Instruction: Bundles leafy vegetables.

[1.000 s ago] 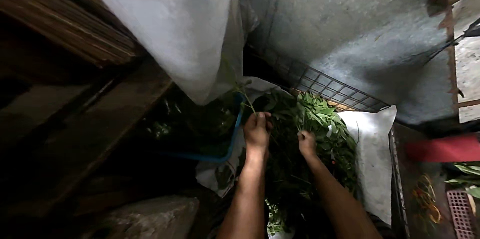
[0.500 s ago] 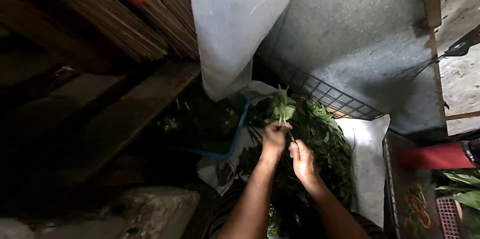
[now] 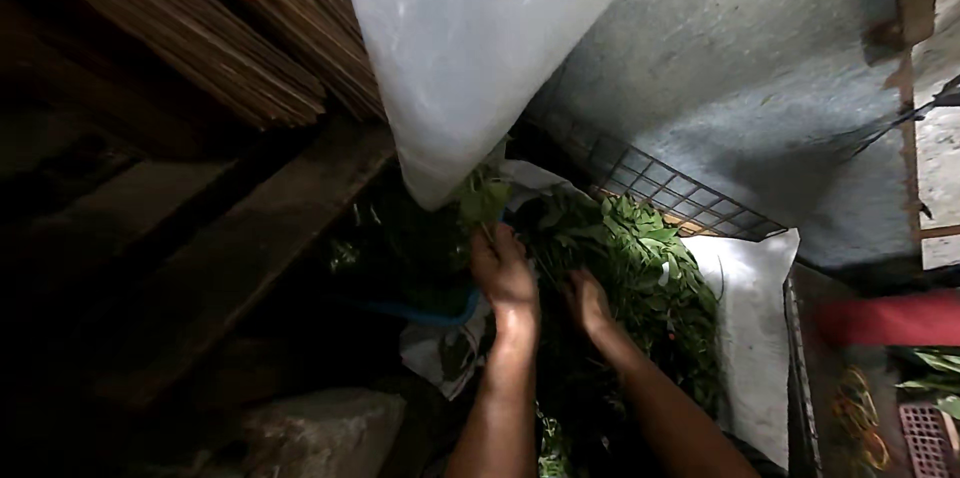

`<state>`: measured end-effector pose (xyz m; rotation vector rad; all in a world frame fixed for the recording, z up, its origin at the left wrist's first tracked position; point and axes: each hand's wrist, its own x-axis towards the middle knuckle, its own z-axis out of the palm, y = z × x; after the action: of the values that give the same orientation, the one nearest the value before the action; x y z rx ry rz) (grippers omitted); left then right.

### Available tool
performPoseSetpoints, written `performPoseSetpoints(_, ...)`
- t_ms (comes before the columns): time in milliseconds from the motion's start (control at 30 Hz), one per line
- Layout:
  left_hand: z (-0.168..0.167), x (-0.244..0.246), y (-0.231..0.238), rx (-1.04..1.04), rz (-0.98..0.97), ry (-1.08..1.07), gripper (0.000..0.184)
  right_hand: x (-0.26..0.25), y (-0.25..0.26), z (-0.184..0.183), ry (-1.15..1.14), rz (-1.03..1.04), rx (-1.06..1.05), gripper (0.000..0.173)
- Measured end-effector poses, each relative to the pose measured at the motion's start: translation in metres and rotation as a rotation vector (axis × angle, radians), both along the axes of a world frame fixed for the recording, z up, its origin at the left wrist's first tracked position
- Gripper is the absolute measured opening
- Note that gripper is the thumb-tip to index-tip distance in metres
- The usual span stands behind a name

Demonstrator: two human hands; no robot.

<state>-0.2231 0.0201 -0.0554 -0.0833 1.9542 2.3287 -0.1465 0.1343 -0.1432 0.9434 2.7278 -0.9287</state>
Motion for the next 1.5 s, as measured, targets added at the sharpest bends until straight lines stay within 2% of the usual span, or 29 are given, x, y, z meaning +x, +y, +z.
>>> performPoseSetpoints(100,0.0,-0.003,0.006,0.007,0.006,-0.001,0.02,-0.037,0.01,-0.019,-0.133,-0.157,-0.034,0.044)
performPoseSetpoints(167,-0.001,-0.005,0.007,0.011,0.008,-0.009,0.019,-0.046,0.012,-0.033,-0.263,-0.227,-0.015,0.058)
performPoseSetpoints(233,-0.001,-0.007,0.006,0.003,0.005,-0.017,0.018,-0.047,0.011,-0.045,-0.393,-0.191,0.022,0.07)
performPoseSetpoints(333,-0.002,-0.009,0.004,-0.026,0.002,-0.023,0.016,-0.043,0.009,-0.053,-0.433,-0.117,0.031,0.068)
performPoseSetpoints(400,-0.002,-0.011,0.003,-0.037,-0.001,-0.029,0.017,-0.036,0.012,-0.048,-0.31,-0.152,-0.068,0.062)
performPoseSetpoints(500,0.0,-0.011,0.0,-0.017,0.01,-0.048,0.019,-0.012,0.015,-0.026,0.066,-0.195,-0.246,0.053)
performPoseSetpoints(567,0.003,-0.009,-0.002,0.042,-0.006,-0.107,0.019,0.008,0.011,-0.011,0.297,-0.187,-0.341,0.055)
performPoseSetpoints(633,0.006,-0.005,0.0,0.086,-0.067,-0.213,0.019,0.024,0.005,0.005,0.419,-0.193,-0.431,0.051)
performPoseSetpoints(733,0.007,0.0,0.004,-0.046,-0.321,-0.344,0.026,0.041,-0.001,0.025,0.519,-0.238,-0.474,0.041)
performPoseSetpoints(833,0.004,0.008,0.01,-0.269,-0.63,-0.286,0.04,0.052,-0.004,0.046,0.64,-0.244,-0.412,0.036)
performPoseSetpoints(900,-0.001,0.014,0.016,-0.25,-0.701,-0.239,0.047,0.059,-0.003,0.055,0.686,-0.195,-0.33,0.034)
performPoseSetpoints(967,0.001,0.021,0.02,-0.1,-0.727,-0.241,0.044,0.066,-0.003,0.061,0.661,-0.139,-0.275,0.032)
performPoseSetpoints(1067,0.002,0.027,0.026,0.028,-0.742,-0.226,0.024,0.077,-0.007,0.067,0.497,-0.141,-0.305,0.033)
performPoseSetpoints(1167,0.003,0.031,0.027,0.027,-0.764,-0.174,0.016,0.089,-0.007,0.059,0.345,-0.214,-0.322,0.031)
performPoseSetpoints(1300,0.007,0.027,0.021,0.045,-0.645,-0.176,0.011,0.123,-0.001,0.036,0.08,-0.225,-0.189,0.039)
performPoseSetpoints(1433,0.003,0.019,0.015,0.083,-0.567,-0.195,0.011,0.166,0.013,0.01,-0.182,-0.236,-0.168,0.041)
performPoseSetpoints(1500,0.003,0.017,0.014,0.094,-0.552,-0.208,0.01,0.178,0.02,0.004,-0.207,-0.292,-0.096,0.04)
